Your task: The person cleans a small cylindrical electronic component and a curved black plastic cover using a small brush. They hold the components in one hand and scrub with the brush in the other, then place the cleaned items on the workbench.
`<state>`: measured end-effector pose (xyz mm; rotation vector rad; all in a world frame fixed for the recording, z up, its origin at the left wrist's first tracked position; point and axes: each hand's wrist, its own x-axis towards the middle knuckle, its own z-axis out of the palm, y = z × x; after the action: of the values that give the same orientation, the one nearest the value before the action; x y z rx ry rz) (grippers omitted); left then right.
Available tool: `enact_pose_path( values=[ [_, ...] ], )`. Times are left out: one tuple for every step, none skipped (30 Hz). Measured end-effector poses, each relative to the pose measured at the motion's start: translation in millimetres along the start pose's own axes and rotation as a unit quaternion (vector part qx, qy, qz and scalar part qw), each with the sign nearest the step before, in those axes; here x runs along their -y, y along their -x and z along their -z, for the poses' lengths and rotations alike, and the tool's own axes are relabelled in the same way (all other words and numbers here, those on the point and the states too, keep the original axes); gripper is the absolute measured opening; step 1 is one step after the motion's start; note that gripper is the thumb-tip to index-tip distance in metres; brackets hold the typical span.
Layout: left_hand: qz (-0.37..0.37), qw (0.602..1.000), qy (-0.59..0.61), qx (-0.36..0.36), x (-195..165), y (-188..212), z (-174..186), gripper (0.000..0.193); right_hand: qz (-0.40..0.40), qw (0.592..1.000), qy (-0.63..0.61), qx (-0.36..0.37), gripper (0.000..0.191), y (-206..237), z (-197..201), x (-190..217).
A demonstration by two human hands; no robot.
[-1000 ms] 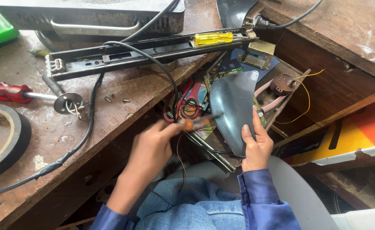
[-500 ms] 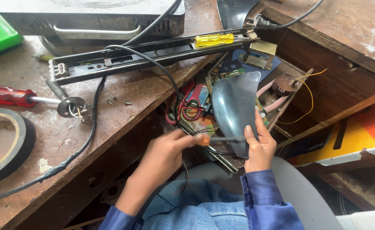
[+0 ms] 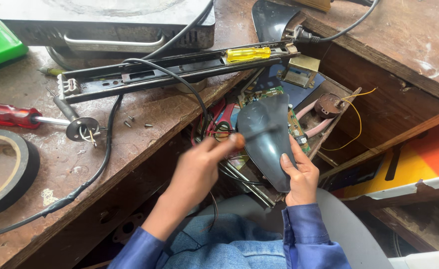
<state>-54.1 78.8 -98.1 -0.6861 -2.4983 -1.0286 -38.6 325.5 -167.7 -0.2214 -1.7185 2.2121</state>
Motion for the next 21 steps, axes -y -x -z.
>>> enact_pose_path(
  values=[
    [-0.022,0.999,0.027,0.013,-1.5,-2.0,-1.4,0.061,-0.004,1.000,-0.003,-0.001,0.058,-0.4,0.7,0.1],
    [-0.043,0.997,0.054,0.025,-3.0,-4.0,-2.7,0.061,-0.008,1.000,-0.005,-0.002,0.058,-0.6,1.2,0.0],
    [0.001,1.000,0.023,0.002,-4.5,-6.3,-4.3,0.059,-0.012,1.000,-0.008,-0.002,0.058,-0.7,1.7,0.1],
    [0.045,0.999,-0.008,-0.021,-5.8,-9.3,-6.4,0.056,-0.008,1.000,-0.003,-0.001,0.058,-0.2,1.7,-0.3],
    [0.091,0.994,-0.036,-0.045,-7.4,-11.2,-8.4,0.054,-0.004,1.000,0.005,0.002,0.058,0.8,2.1,-0.6],
    [0.067,0.998,-0.006,-0.022,-9.1,-12.2,-10.1,0.053,0.002,1.000,0.015,0.009,0.058,0.5,3.5,0.3],
    [0.041,0.999,0.021,-0.002,-9.8,-13.5,-11.1,0.053,-0.012,1.000,0.006,0.000,0.058,-0.4,4.2,0.9],
    [0.014,0.999,0.047,0.019,-10.4,-14.6,-12.0,0.053,-0.027,1.000,-0.004,-0.008,0.058,-1.2,4.6,1.3],
    [0.012,0.999,0.049,0.020,-11.1,-15.9,-13.0,0.056,-0.043,0.999,-0.015,-0.019,0.059,-1.6,5.4,1.8],
    [0.011,0.998,0.052,0.024,-11.8,-16.7,-13.8,0.059,-0.036,0.999,-0.011,-0.015,0.059,-1.8,6.3,2.2],
    [0.010,0.998,0.054,0.028,-12.8,-17.5,-14.7,0.062,-0.029,0.999,-0.009,-0.011,0.058,-2.3,6.6,2.2],
    [0.048,0.997,0.067,0.006,-13.7,-18.5,-15.7,0.058,-0.021,1.000,-0.008,-0.007,0.058,-3.4,6.6,2.0],
    [0.085,0.993,0.080,-0.015,-15.2,-19.2,-17.1,0.055,-0.022,1.000,-0.007,-0.008,0.058,-4.0,6.9,1.9],
    [0.124,0.987,0.093,-0.035,-16.8,-19.6,-19.0,0.052,-0.024,1.000,-0.007,-0.009,0.058,-3.3,7.5,1.6],
    [0.093,0.992,0.085,0.002,-18.5,-18.1,-20.1,0.056,-0.026,1.000,-0.006,-0.011,0.058,-3.3,8.0,1.4],
    [0.061,0.994,0.078,0.038,-20.6,-15.5,-21.6,0.061,-0.030,0.999,-0.009,-0.012,0.058,-3.9,8.3,1.3],
    [0.029,0.994,0.072,0.076,-22.7,-14.2,-24.1,0.065,-0.034,0.999,-0.013,-0.014,0.058,-4.5,8.6,1.3],
    [0.036,0.996,0.070,0.034,-24.9,-13.3,-27.5,0.064,-0.040,0.999,-0.016,-0.016,0.058,-3.9,9.2,1.2],
    [0.044,0.997,0.066,-0.009,-26.7,-13.3,-31.4,0.063,-0.034,0.999,-0.014,-0.013,0.058,-2.7,9.4,1.1],
    [0.051,0.995,0.062,-0.051,-28.5,-12.4,-35.2,0.062,-0.029,0.999,-0.012,-0.010,0.058,-1.4,9.6,1.1],
    [0.064,0.995,0.071,-0.038,-30.9,-10.7,-39.2,0.064,-0.022,1.000,-0.010,-0.008,0.058,-0.6,9.4,1.1]
  ],
)
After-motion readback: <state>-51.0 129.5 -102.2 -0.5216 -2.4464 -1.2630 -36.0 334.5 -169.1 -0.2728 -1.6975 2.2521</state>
